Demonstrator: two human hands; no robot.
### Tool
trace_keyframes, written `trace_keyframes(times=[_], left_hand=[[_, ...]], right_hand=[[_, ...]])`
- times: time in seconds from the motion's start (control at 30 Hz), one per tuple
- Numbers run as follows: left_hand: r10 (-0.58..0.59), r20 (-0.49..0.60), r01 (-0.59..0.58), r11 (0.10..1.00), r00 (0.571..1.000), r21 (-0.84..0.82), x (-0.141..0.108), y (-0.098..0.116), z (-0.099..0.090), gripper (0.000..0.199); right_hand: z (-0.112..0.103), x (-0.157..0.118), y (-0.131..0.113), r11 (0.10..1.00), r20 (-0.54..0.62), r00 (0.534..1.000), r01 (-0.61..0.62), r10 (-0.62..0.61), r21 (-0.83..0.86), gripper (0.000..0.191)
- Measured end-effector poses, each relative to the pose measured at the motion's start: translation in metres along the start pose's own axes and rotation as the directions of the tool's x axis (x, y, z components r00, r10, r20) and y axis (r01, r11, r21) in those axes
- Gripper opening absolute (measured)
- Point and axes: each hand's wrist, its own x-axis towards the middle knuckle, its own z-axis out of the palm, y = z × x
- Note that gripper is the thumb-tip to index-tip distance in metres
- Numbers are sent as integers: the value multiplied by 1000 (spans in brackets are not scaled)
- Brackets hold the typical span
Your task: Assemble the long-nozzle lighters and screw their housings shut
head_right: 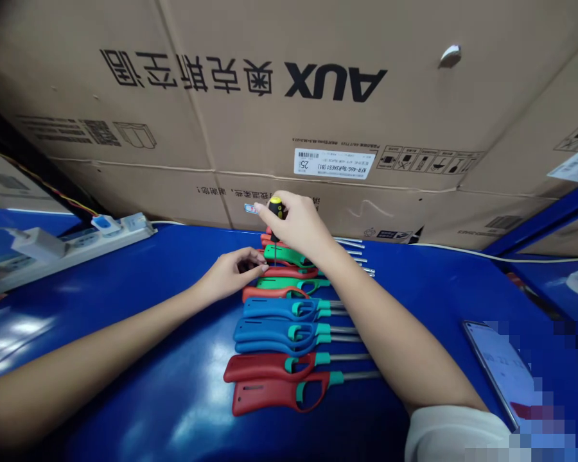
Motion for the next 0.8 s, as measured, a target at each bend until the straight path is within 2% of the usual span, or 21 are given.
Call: trace_keyframes(times=[0.13, 0.33, 0.47, 0.57, 0.67, 0.8], left_hand=[[-6, 42, 10, 995, 999, -97, -1, -7, -1, 30], [5, 78, 8, 988, 997, -153, -2, -10, -2, 34], [13, 76, -2, 991, 997, -136, -5, -8, -1, 30], [16, 69, -8, 993, 997, -117, -7, -5, -1, 27], [20, 70, -13, 995, 997, -100, -7, -3, -2, 25], [19, 82, -12, 997, 996, -78, -7, -2, -3, 24]], right_hand=[[10, -7, 7, 998, -56, 998, -4, 8, 64, 27], [13, -9, 11, 997, -155, 988, 35, -24, 68, 27], [15, -11, 10, 994, -105, 993, 71, -62, 85, 27], [18, -15, 7, 988, -56, 988, 144, -141, 63, 24], [22, -18, 6, 976, -55, 976, 215, -212, 43, 22], [25, -19, 8, 969, -61, 968, 247, -245, 24, 20]])
